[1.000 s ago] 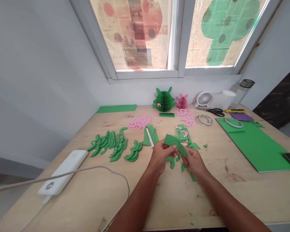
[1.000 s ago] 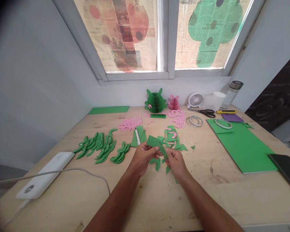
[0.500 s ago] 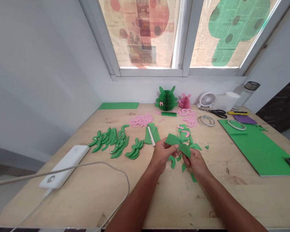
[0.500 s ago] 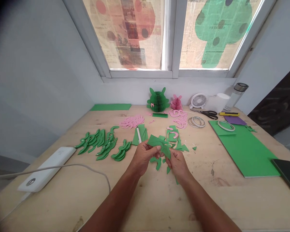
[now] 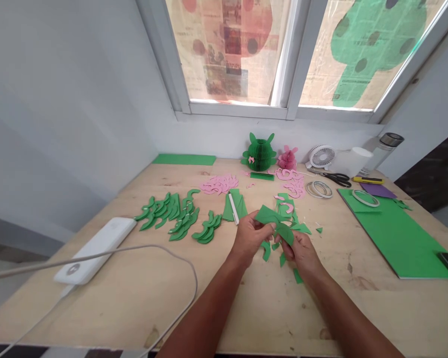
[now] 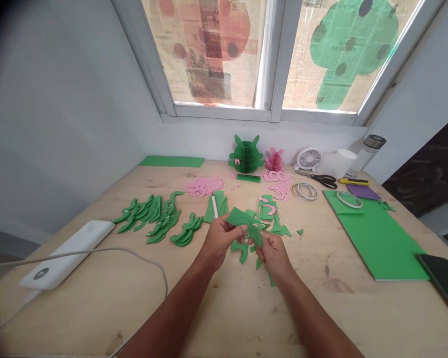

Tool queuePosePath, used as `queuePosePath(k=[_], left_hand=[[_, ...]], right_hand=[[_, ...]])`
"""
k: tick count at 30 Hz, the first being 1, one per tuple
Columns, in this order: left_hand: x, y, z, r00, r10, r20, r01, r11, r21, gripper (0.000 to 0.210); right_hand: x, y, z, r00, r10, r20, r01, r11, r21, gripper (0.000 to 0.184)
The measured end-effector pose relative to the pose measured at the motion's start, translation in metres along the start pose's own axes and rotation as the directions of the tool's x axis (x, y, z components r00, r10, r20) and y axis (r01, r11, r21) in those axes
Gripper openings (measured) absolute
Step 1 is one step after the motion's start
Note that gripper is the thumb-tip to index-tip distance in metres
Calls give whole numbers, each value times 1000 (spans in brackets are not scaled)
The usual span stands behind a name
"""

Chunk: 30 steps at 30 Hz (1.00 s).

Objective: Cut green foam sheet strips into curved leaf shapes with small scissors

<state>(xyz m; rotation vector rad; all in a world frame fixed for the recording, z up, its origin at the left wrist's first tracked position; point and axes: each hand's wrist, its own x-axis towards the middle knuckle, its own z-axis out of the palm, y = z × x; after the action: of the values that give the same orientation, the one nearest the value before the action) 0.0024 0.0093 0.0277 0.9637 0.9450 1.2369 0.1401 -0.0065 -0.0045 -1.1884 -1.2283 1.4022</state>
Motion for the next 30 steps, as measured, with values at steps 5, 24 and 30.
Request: queuePosePath(k=[5,24,30], left_hand=[[-1,-2,0,1000,-8,20,8,1000,-12,14],[0,-6,5,999,-40,-8,39,993,-115,14],[0,-6,5,999,-46,-9,45,993,-111,16]], right_hand=[[1,4,0,1000,-13,1,13,1000,21,37],[2,9,1,1000,-2,-18,3,998,62,48],[1,6,2,1000,10,-11,-9,997,77,44]])
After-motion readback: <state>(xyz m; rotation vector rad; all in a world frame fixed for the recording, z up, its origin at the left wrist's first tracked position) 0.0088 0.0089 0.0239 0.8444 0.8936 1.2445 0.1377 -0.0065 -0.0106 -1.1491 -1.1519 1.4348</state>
